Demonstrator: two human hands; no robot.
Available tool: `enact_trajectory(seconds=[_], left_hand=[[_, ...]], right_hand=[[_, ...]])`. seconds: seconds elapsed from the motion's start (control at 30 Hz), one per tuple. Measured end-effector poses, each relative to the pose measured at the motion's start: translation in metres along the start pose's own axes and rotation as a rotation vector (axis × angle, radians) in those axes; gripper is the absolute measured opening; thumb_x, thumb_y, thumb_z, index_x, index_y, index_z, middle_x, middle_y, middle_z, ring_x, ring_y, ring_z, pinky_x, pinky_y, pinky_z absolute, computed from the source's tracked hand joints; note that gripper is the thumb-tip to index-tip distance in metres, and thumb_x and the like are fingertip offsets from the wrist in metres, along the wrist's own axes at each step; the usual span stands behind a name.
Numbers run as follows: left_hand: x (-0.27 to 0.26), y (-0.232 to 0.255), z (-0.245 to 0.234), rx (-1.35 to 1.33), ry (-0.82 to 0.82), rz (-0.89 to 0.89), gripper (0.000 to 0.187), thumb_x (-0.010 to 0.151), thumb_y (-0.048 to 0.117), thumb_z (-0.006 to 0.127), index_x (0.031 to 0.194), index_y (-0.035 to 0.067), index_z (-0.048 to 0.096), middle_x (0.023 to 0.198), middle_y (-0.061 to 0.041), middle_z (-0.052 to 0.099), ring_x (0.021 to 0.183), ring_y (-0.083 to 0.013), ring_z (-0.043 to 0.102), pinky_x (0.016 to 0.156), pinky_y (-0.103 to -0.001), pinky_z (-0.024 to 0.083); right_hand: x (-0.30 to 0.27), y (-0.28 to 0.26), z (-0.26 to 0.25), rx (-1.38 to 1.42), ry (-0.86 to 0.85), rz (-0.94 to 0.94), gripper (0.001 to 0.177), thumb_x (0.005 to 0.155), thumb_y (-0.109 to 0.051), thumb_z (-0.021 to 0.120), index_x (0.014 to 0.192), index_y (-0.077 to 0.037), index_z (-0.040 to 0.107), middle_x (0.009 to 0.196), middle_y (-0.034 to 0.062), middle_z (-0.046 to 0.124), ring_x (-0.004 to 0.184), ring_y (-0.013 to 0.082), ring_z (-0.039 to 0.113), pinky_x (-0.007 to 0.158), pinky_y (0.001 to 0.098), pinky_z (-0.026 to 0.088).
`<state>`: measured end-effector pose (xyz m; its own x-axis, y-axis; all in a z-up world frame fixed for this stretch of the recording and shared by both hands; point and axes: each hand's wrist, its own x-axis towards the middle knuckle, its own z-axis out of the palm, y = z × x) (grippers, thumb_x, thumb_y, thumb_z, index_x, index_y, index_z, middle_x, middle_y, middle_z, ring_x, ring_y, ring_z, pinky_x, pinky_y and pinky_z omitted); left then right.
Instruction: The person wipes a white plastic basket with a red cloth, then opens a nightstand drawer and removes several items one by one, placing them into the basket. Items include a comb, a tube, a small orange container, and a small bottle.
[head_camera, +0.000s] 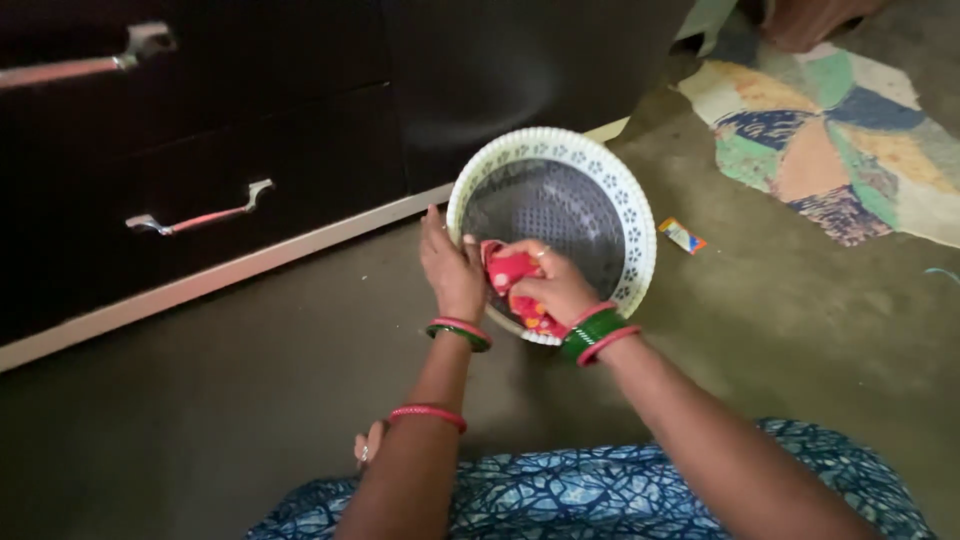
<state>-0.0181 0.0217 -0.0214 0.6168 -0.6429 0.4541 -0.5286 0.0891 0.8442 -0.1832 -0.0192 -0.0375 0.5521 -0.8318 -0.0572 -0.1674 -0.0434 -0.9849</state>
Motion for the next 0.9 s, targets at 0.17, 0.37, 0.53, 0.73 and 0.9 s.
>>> enact_trajectory(seconds=[0.17,0.37,0.53,0.73,0.9], left_hand=[[-0.027,0.035,-0.010,0.241,-0.543,0.423,0.079,0.089,0.052,0.066,0.146,0.002,0.044,0.150,-0.025,0.044,0.143,-0.0450,0.033,0.118,-0.064,0.021],[-0.075,0.050,-0.009,0.556,-1.145,0.480,0.054,0.106,0.061,0.041,0.126,0.019,0.067,0.118,-0.013,0.073,0.113,-0.0332,0.067,0.104,-0.051,0.045],[-0.084,0.046,-0.012,0.411,-1.070,0.733,0.054,0.092,0.056,0.055,0.123,0.013,0.062,0.098,-0.017,0.074,0.088,-0.0361,0.072,0.075,-0.050,0.054],[-0.031,0.096,-0.016,0.104,-0.697,0.348,0.042,0.099,0.043,0.064,0.124,0.009,0.063,0.091,-0.023,0.072,0.083,-0.0441,0.071,0.070,-0.054,0.053],[0.042,0.145,-0.039,-0.063,-0.504,-0.056,0.049,0.097,0.046,0.056,0.127,0.007,0.065,0.091,-0.025,0.072,0.085,-0.0430,0.071,0.077,-0.049,0.054]], right_hand=[[-0.038,-0.049,-0.069,0.193,0.321,-0.054,0.050,0.082,0.006,0.067,0.130,-0.008,0.059,0.114,0.0099,0.070,0.095,0.0179,0.071,0.085,0.0337,0.060],[-0.069,-0.044,-0.131,0.581,0.562,-0.131,0.050,0.085,0.007,0.065,0.132,-0.004,0.054,0.118,0.0084,0.069,0.107,0.0192,0.070,0.097,0.0375,0.058],[-0.090,-0.058,-0.146,0.624,0.557,-0.169,0.046,0.089,0.003,0.068,0.133,-0.004,0.055,0.121,0.0072,0.068,0.110,0.0186,0.069,0.099,0.0382,0.057],[-0.114,-0.144,-0.158,0.585,0.619,-0.179,0.042,0.094,-0.016,0.068,0.133,-0.008,0.059,0.123,0.0075,0.070,0.109,0.0193,0.070,0.096,0.0393,0.058],[-0.112,-0.200,-0.154,0.674,0.540,-0.169,0.043,0.096,-0.033,0.068,0.131,-0.007,0.063,0.116,0.0106,0.072,0.100,0.0224,0.072,0.088,0.0421,0.061]])
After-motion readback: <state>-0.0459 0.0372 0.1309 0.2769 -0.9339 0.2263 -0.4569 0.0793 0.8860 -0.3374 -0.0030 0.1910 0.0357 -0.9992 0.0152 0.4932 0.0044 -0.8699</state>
